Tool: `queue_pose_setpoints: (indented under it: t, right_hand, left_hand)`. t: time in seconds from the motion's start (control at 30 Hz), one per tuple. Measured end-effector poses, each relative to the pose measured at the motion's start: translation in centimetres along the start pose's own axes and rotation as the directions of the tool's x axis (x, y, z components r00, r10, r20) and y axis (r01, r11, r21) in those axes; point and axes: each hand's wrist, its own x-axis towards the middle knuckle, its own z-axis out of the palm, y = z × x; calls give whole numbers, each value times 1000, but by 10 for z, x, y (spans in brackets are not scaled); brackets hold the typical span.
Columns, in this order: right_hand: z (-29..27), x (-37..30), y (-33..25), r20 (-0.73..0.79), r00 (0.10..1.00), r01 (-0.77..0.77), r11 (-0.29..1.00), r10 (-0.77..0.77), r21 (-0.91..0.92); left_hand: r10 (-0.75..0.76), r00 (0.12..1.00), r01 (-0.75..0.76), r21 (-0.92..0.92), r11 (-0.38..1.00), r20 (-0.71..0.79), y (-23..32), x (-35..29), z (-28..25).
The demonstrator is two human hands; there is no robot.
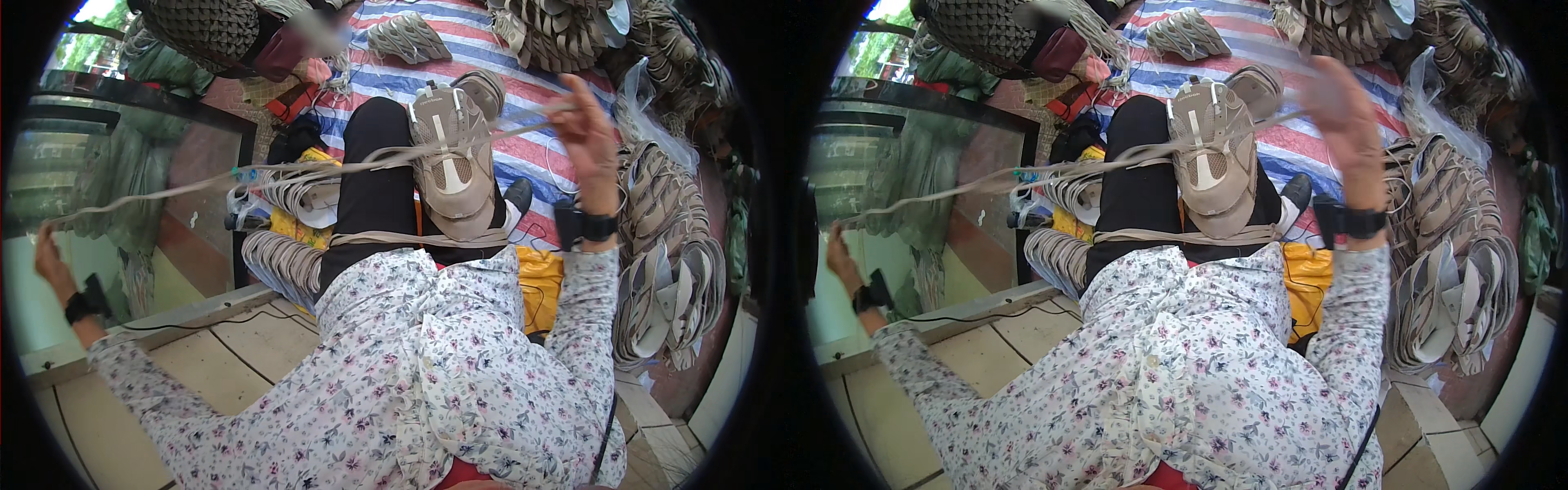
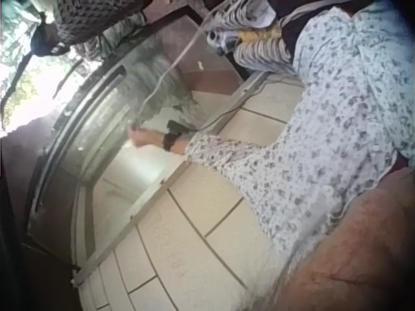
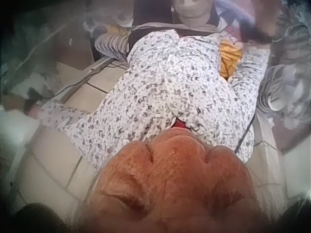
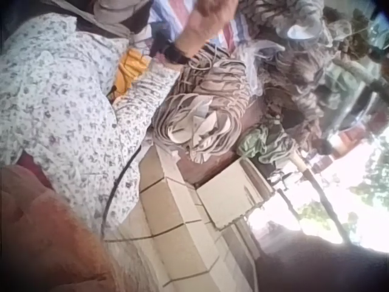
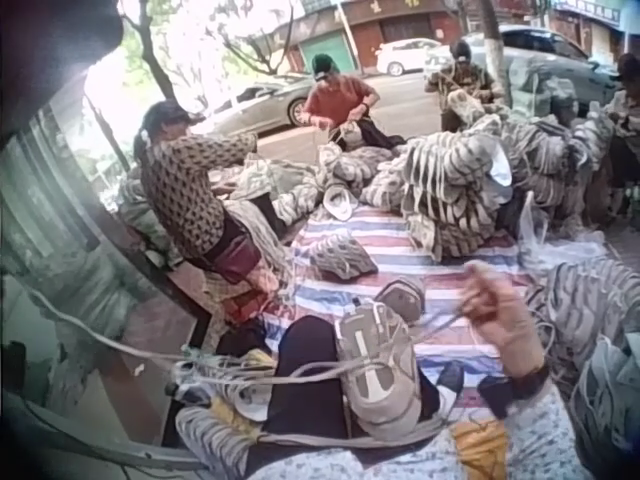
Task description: Lacing shoelaces into sneakers while working in an outdoor footwear assembly area.
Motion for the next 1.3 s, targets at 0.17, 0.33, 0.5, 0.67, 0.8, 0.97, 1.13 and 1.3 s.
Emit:
queue_pose_setpoints:
  t: [0.17, 0.33, 0.5, 0.67, 0.8, 0.97, 1.13, 1.3]
  right_hand:
    - [-253, -5, -86, -135, 990, 46, 999, -48, -16]
    - [-346, -63, -46, -311, 856, -233, 229, -413, -945]
    - [-210, -74, 34, -358, 931, -344, 495, 69, -798]
    - [-127, -36, 29, 24, 997, 48, 350, -73, -936]
    - [-29, -8, 17, 127, 992, 122, 453, -18, -883]
    - [141, -12, -2, 649, 702, 231, 769, 294, -597]
    - [211, -12, 24, 778, 196, -153, 802, 597, -577]
    - [217, -16, 41, 738, 251, -215, 780, 626, -588]
  left_hand:
    - [7, 832, -16, 12, 1000, 555, 80, -221, 315]
    - [203, 303, 250, -284, 926, 931, 231, -391, 420]
    - [310, 89, 100, -318, 943, 947, 245, -420, 437]
    - [219, -19, 256, -207, 944, 976, 254, -401, 422]
    - [239, -131, 434, -161, 887, 962, 256, -370, 400]
    - [437, -76, 374, -380, 846, 896, 304, -307, 328]
    - [434, 45, 424, -411, 807, 900, 312, -283, 300]
    - [474, 118, 487, -467, 738, 872, 279, -295, 300]
